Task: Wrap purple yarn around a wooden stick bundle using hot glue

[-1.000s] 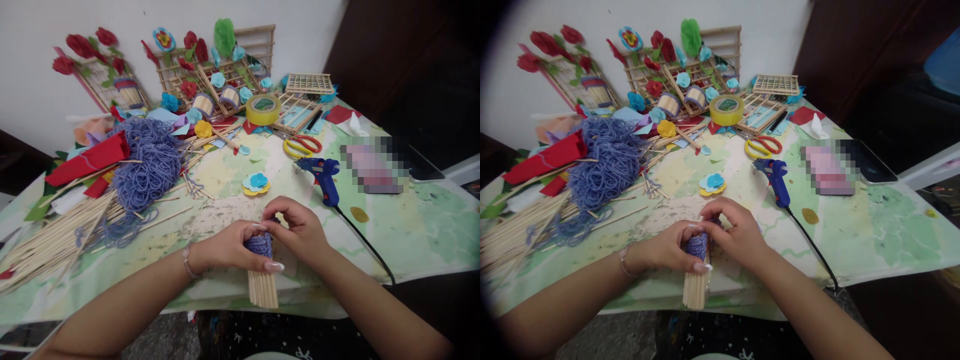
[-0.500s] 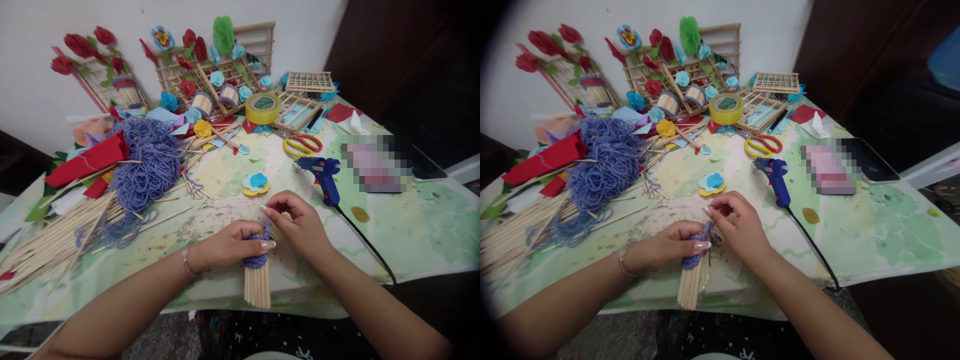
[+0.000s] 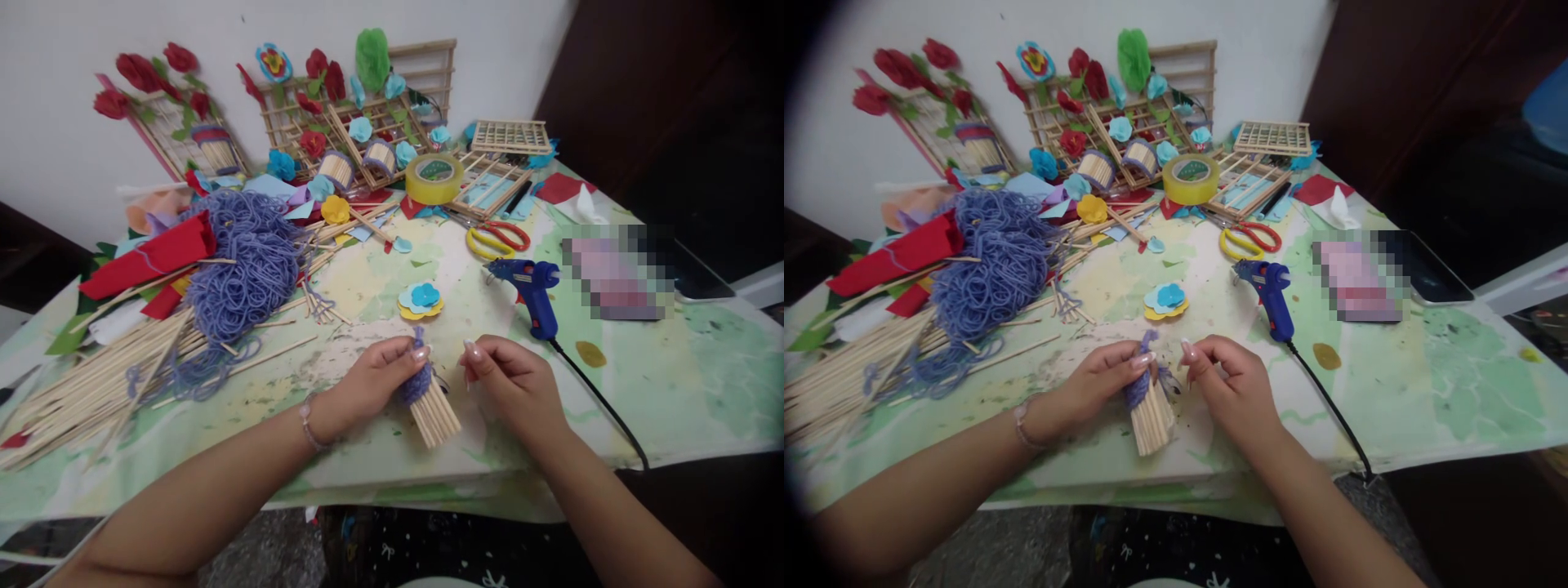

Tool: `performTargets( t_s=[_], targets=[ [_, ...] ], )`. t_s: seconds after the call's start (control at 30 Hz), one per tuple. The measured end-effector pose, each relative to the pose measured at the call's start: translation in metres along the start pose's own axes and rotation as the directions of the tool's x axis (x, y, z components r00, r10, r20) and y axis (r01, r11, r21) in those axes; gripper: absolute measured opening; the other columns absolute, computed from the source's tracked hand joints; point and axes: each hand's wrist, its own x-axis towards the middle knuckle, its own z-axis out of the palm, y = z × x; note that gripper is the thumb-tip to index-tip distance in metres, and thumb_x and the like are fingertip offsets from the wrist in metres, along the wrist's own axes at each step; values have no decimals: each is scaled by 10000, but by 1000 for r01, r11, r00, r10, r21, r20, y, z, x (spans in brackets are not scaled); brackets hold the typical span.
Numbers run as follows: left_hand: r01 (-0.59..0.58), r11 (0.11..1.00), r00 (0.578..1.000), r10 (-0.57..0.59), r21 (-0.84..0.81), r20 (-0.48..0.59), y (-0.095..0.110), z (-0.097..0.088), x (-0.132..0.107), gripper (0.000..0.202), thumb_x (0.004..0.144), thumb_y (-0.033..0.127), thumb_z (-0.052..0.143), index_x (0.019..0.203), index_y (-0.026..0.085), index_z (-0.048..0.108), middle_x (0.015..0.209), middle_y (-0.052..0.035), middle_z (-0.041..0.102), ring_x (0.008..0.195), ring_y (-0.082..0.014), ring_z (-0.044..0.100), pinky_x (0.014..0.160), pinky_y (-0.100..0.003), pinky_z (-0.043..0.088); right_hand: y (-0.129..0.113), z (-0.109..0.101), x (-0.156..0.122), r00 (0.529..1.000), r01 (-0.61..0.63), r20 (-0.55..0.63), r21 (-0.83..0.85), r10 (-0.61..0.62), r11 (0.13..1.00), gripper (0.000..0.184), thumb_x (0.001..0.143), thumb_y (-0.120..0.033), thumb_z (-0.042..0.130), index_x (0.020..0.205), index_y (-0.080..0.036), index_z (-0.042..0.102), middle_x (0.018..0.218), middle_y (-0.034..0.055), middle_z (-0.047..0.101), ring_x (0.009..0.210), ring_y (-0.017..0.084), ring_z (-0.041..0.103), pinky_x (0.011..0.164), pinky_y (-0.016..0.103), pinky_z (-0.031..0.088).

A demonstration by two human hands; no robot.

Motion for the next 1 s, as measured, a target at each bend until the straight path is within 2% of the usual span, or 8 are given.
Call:
performTargets(
  t_s=[0.13,0.23,0.33,0.43,0.53,0.63,0.77,1.0],
  targets=[
    [-80,993,960,53,-87,-276,-4,-3,9,421,724,541,713,687,145,573,627,32,520,596,-84,436,566,-215,359,2,0,0,997,-74,11,-4,74,997,308,879,-420,602,662,-202,620,597,-8,601,585,131,542,584,263,417],
    [-105,976,940,35,-191,-338,-6,-7,14,435,726,574,697,761,148,622,661,14,591,604,-103,494,578,-223,409,1,-1,1,993,-116,-22,10,116,993,302,862,-438,615,669,-206,629,600,-6,605,573,128,525,554,253,412],
    [-126,949,962,46,-290,-269,-5,-10,15,408,733,531,716,856,146,663,750,-15,662,680,-129,576,665,-247,473,0,-1,5,988,-137,-68,58,141,989,303,858,-456,610,681,-211,635,618,-1,607,580,132,523,547,252,422],
    [-146,939,986,111,-312,-126,-4,-12,13,328,716,356,785,943,141,688,861,-36,702,803,-134,625,795,-250,488,2,-2,9,982,-129,-125,113,142,985,279,849,-469,620,732,-218,646,679,1,614,630,134,542,599,254,453],
    [-111,948,994,108,-297,-26,-1,-11,10,300,736,300,777,975,135,703,870,-51,716,799,-128,639,762,-228,490,4,-5,14,970,-158,-153,202,190,967,260,823,-493,652,910,-248,667,856,10,659,742,141,592,669,256,488],
    [-47,964,999,53,-262,15,2,-9,8,335,734,319,775,993,118,707,905,-77,723,794,-141,642,741,-237,488,3,-7,15,961,-270,24,302,276,914,362,832,-553,611,1035,-261,677,1005,41,681,901,181,638,776,298,518],
    [3,976,1000,0,-219,16,3,-6,7,365,717,363,781,976,118,700,935,-81,714,796,-148,633,750,-254,477,-3,-3,13,884,-432,363,396,294,811,442,818,-572,608,1092,-231,673,1068,80,699,979,233,661,826,360,538],
    [14,994,999,-11,-111,33,-3,-5,10,405,717,462,758,904,122,643,814,-37,658,725,-123,574,694,-241,438,1,4,13,888,-441,254,236,383,866,383,708,-432,751,1001,-202,662,929,53,703,798,190,655,727,319,531]
  ],
)
